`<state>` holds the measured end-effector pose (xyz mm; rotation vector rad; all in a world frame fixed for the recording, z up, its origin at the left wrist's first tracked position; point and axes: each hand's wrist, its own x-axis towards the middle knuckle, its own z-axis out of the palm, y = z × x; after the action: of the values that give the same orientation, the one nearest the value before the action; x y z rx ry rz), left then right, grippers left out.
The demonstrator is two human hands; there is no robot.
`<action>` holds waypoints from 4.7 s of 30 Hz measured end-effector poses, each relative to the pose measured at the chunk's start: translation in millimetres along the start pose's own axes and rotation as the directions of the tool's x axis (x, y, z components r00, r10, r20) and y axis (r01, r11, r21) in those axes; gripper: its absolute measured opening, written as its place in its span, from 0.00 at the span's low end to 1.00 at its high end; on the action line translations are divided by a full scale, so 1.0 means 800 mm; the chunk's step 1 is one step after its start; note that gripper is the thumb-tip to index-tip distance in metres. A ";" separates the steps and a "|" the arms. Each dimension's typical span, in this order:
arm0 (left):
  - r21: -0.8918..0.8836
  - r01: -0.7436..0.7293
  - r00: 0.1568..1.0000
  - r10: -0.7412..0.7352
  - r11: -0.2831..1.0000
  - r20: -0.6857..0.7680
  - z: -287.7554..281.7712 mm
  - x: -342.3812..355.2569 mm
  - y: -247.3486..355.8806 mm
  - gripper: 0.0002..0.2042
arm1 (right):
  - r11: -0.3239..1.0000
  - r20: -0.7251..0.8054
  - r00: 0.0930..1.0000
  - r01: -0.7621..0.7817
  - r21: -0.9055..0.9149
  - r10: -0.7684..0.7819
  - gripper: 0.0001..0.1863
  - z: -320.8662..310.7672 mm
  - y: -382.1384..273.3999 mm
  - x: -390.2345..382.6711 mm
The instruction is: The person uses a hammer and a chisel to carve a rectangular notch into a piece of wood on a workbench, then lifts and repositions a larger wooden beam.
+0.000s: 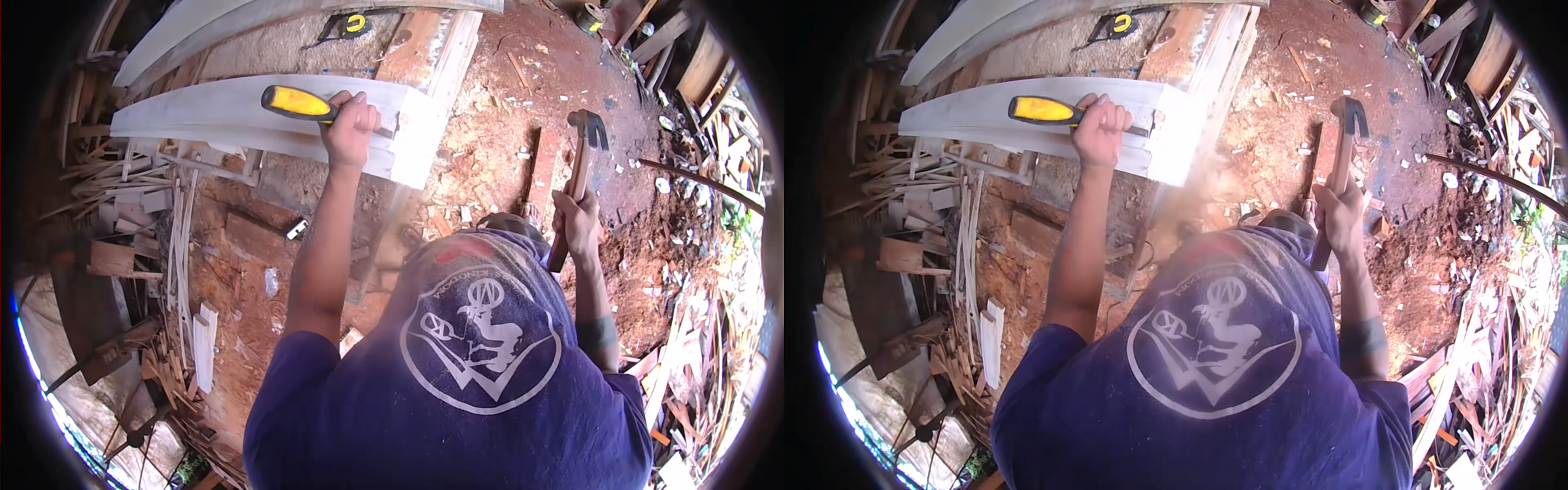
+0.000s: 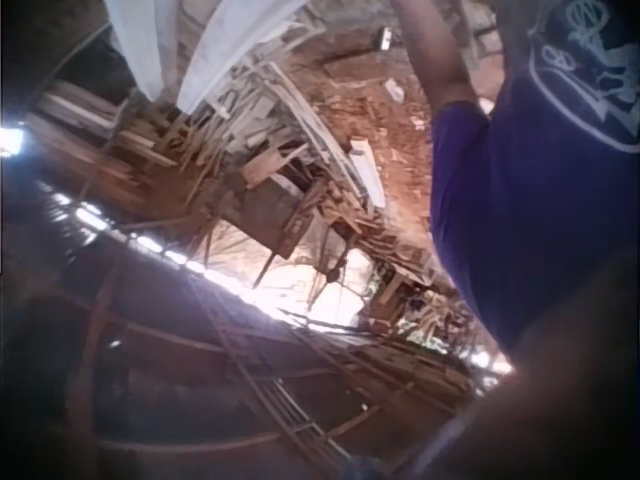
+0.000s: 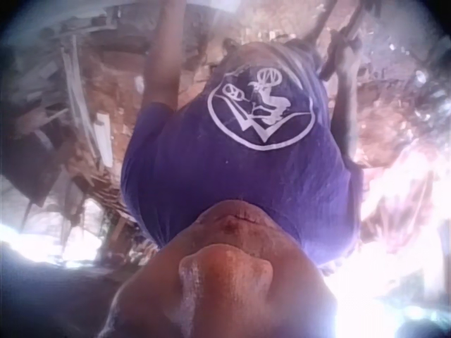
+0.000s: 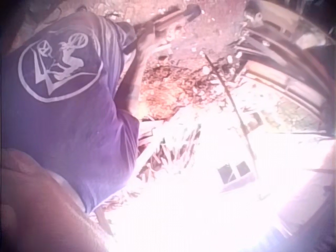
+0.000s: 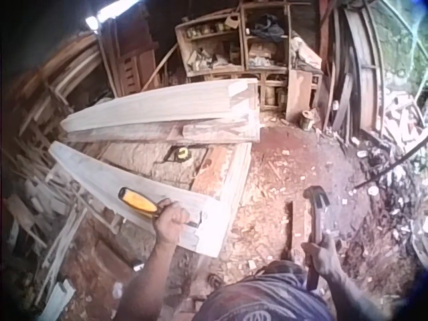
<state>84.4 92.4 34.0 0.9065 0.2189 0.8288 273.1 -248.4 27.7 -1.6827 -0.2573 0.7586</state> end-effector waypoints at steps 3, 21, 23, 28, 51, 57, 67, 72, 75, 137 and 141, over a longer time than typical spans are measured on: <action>-0.006 -0.012 0.999 0.012 1.000 -0.031 0.002 -0.006 -0.001 0.18 | 1.000 0.005 1.000 0.004 -0.028 -0.004 0.07 0.002 0.000 0.003; 0.462 -0.065 0.996 0.031 0.885 0.081 0.026 -0.005 -0.013 0.18 | 0.603 0.283 0.900 0.432 -0.671 -0.330 0.11 0.015 -0.092 0.005; 0.453 -0.051 0.997 0.022 0.890 0.069 0.029 -0.006 -0.013 0.18 | 0.447 0.455 0.745 0.661 -0.602 -0.488 0.09 0.029 -0.150 0.003; 0.492 -0.082 0.992 0.023 0.867 0.125 0.039 -0.003 -0.024 0.16 | 0.207 0.429 0.286 0.953 -0.223 -0.857 0.16 0.087 -0.232 -0.012; 0.633 -0.238 0.971 0.170 0.736 0.168 -0.039 0.004 -0.036 0.03 | 0.141 0.473 0.281 0.940 -0.310 -0.835 0.14 0.096 -0.315 -0.027; 0.773 -0.354 0.931 0.279 0.527 0.235 -0.018 -0.008 -0.038 0.03 | 0.163 0.712 0.436 0.893 -0.421 -0.550 0.15 0.101 -0.256 -0.013; 0.593 -0.085 0.995 0.102 0.801 0.004 0.025 -0.014 -0.026 0.06 | 0.249 0.610 0.386 0.921 -0.300 -0.692 0.15 0.102 -0.252 -0.009; 0.510 -0.061 0.992 -0.006 0.858 0.128 0.033 -0.013 -0.027 0.14 | 0.360 0.609 0.594 0.804 -0.474 -0.526 0.13 0.077 -0.226 0.015; 0.647 -0.072 0.997 0.040 0.759 0.063 0.041 -0.019 -0.023 0.16 | 0.506 0.478 0.655 0.756 -0.416 -0.585 0.12 0.048 -0.236 0.009; 0.744 -0.377 0.926 0.211 0.551 0.313 0.036 -0.001 -0.025 0.17 | 0.144 0.401 0.317 0.903 -0.405 -0.859 0.16 0.116 -0.270 -0.032; 0.563 -0.029 0.987 -0.066 0.826 0.148 0.033 0.000 -0.023 0.19 | 0.078 0.650 0.584 0.770 -0.633 -0.485 0.16 0.102 -0.255 -0.027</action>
<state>107.8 69.8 36.0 1.5245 0.3407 0.6721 253.9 -142.1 220.0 -2.0943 -1.8285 0.0497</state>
